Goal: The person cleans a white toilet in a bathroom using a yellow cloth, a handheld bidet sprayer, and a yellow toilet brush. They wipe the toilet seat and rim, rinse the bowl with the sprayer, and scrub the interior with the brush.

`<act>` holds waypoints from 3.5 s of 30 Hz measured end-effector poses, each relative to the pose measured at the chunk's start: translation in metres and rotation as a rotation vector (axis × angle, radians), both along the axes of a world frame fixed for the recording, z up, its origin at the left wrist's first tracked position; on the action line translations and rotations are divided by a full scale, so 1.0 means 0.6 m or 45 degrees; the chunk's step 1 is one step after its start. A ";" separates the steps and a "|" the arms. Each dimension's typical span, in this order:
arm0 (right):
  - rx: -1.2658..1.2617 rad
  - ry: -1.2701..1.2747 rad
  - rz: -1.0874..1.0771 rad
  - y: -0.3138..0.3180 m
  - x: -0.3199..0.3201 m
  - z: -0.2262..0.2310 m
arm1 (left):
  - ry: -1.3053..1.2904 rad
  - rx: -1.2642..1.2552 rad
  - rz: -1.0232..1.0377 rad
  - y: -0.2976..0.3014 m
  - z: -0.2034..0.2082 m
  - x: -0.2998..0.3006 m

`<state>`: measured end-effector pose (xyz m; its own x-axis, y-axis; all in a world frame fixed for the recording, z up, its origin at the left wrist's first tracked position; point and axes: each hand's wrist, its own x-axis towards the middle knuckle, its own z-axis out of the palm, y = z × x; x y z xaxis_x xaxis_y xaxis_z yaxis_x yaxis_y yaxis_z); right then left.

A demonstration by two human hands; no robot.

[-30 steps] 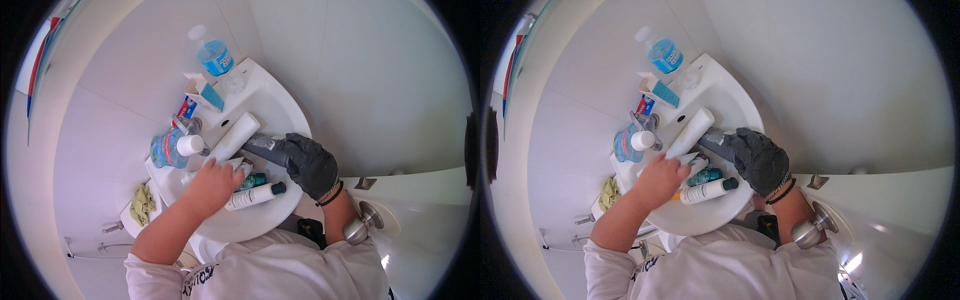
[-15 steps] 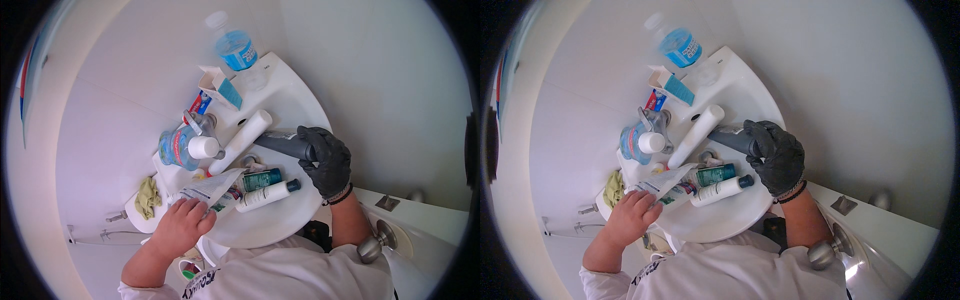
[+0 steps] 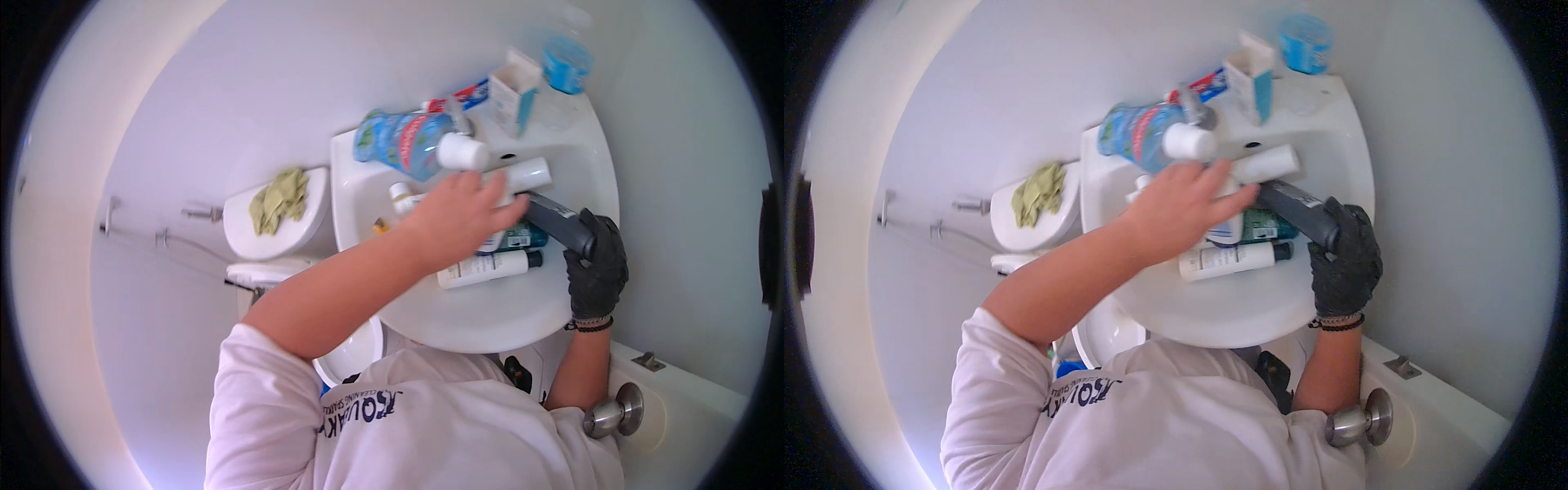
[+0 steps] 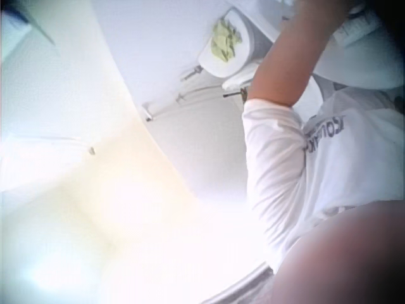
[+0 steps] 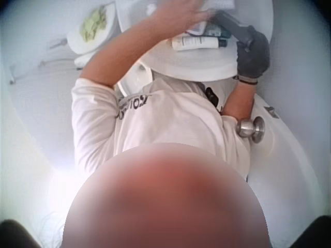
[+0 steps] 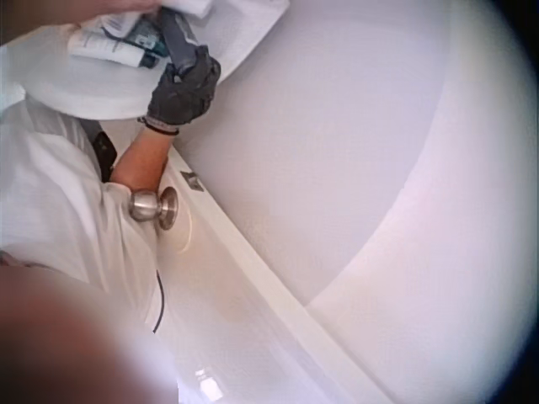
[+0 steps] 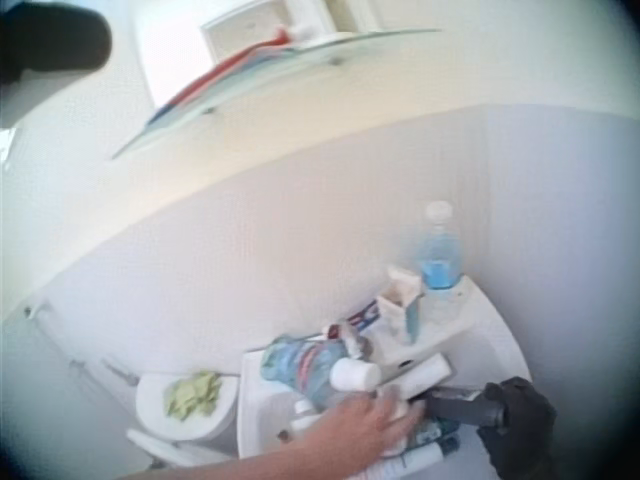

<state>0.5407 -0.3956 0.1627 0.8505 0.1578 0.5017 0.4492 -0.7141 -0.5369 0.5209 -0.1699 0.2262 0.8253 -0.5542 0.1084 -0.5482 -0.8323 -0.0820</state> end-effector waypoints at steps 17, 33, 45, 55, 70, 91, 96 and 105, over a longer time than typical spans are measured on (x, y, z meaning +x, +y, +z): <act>-0.237 -0.167 0.323 0.063 -0.238 -0.007 | 0.070 -0.300 0.795 0.141 -0.162 -0.518; -0.552 -0.564 1.029 0.351 -0.502 0.092 | 0.735 -1.030 2.865 -0.022 -0.482 -1.325; -0.490 -0.805 1.548 0.516 -0.550 0.031 | 0.594 -1.383 3.149 -0.104 -0.446 -1.244; -0.500 -0.418 2.029 0.678 -0.553 -0.059 | 0.765 -1.724 3.376 -0.208 -0.406 -1.166; -2.341 -0.540 2.253 0.721 -0.461 -0.432 | -0.025 -1.874 4.082 -0.547 -0.456 -1.176; -1.909 -0.905 2.534 0.593 -0.982 -0.265 | -0.785 -2.486 4.333 -0.918 -0.596 -1.030; -2.029 -1.042 2.572 0.655 -1.033 -0.322 | -0.599 -2.568 4.304 -0.905 -0.559 -1.041; -2.012 -1.868 2.846 0.756 -1.210 -0.349 | -0.477 -2.435 4.433 -0.896 -0.633 -1.063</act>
